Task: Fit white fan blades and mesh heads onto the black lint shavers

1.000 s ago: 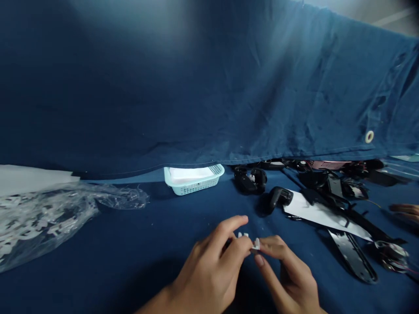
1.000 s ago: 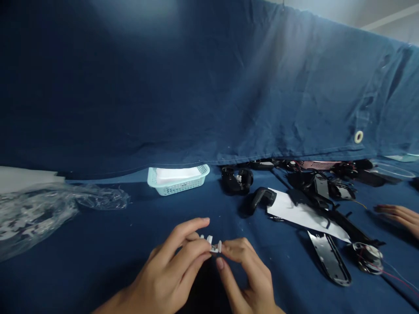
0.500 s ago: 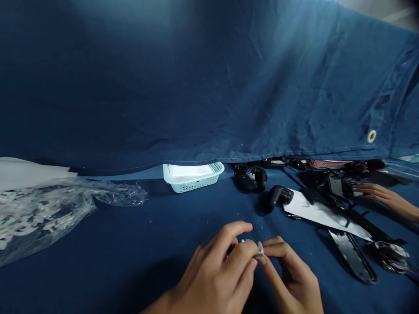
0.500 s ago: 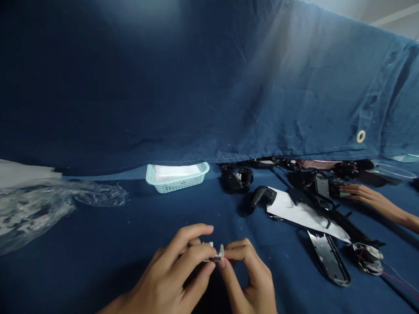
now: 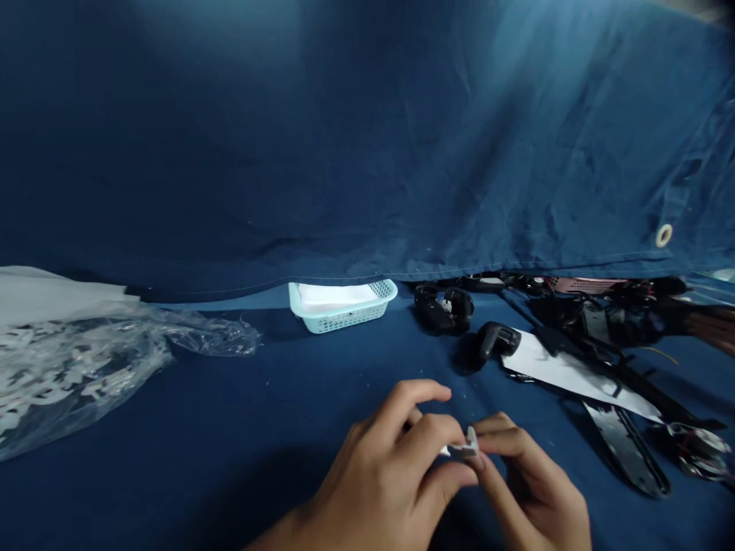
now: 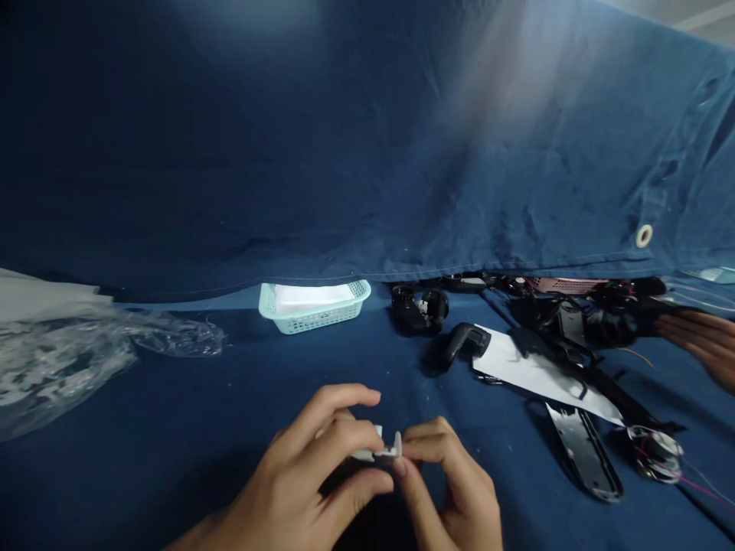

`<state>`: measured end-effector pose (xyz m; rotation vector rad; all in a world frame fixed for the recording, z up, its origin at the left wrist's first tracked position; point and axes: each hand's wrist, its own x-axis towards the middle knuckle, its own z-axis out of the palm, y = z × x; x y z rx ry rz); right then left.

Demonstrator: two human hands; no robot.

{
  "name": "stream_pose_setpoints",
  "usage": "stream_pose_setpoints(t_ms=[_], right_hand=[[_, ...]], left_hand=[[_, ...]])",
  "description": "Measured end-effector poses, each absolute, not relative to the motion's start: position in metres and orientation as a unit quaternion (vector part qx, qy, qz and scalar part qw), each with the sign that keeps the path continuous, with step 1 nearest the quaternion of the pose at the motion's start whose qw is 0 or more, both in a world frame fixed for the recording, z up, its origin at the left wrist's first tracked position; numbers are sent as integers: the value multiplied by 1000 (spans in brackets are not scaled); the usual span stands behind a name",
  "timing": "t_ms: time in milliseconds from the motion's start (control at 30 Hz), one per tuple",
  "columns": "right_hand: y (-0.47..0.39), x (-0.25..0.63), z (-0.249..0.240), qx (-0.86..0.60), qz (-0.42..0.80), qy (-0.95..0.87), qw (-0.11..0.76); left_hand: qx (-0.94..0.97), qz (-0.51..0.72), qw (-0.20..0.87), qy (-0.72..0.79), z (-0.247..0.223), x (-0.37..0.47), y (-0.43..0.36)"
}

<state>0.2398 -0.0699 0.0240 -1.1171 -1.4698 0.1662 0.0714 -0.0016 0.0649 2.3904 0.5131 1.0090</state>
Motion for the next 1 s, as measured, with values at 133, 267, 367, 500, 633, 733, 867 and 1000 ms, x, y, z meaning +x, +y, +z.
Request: stream_pose_setpoints(t_ms=[133,267,367,500,633,733,867,1000], right_hand=[[-70,242,25,-494,81,-619,605],[-70,243,25,-482,66,-632,603],[-68,245,24,-455,50,-655,601],[-68,246,26,-438,16,-676,593],[-71,245,28,-447,16,-672,590],[-72,248,29,-451,39,-682,574],[-70,252,31,-429,47,-707,561],[-66,255,32,-402,-4,-730,553]], left_hand=[[879,359,255,185,66,71,-3],[873,362,264,196,66,71,-2],[870,368,268,187,66,71,1],[875,376,251,174,63,69,3],[900,353,205,152,60,67,2],[911,360,138,148,56,67,1],[895,430,-2,116,49,72,3],[857,506,-58,82,45,77,4]])
